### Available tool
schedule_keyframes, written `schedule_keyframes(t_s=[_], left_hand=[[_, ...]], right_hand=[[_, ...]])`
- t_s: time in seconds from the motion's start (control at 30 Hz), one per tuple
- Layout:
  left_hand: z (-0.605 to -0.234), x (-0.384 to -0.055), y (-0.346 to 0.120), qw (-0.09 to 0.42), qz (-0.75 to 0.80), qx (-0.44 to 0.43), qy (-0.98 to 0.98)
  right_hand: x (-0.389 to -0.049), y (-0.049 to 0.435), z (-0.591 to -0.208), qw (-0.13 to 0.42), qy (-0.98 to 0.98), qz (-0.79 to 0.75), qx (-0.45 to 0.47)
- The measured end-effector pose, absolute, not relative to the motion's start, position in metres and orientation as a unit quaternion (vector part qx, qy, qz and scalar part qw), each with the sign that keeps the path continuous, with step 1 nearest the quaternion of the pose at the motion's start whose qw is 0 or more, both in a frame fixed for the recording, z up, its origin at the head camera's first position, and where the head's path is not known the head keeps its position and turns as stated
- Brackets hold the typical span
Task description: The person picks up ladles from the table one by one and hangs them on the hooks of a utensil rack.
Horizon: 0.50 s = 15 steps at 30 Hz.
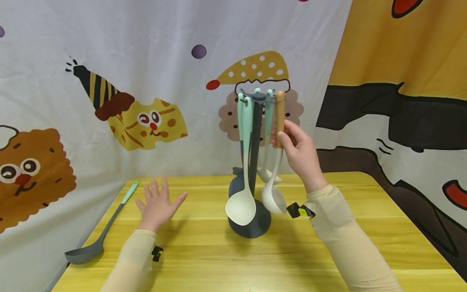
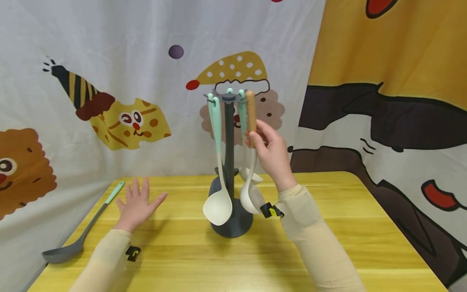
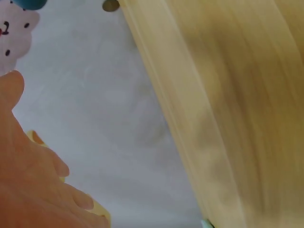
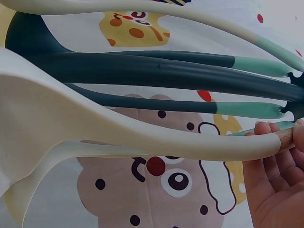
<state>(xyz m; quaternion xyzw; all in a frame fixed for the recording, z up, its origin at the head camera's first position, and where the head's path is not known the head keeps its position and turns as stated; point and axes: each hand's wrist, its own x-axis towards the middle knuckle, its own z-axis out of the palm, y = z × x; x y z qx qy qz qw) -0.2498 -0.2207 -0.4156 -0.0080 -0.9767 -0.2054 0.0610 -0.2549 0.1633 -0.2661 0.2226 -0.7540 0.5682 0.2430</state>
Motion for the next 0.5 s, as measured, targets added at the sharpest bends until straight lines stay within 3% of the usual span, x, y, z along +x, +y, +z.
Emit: schedule_keyframes(t_s=[0.5], left_hand=[[-0.419,-0.251,-0.252,0.055,-0.201,0.022,-0.978]], right_hand=[[-0.254,0.163,-0.265,0.241,-0.755,0.567,0.223]])
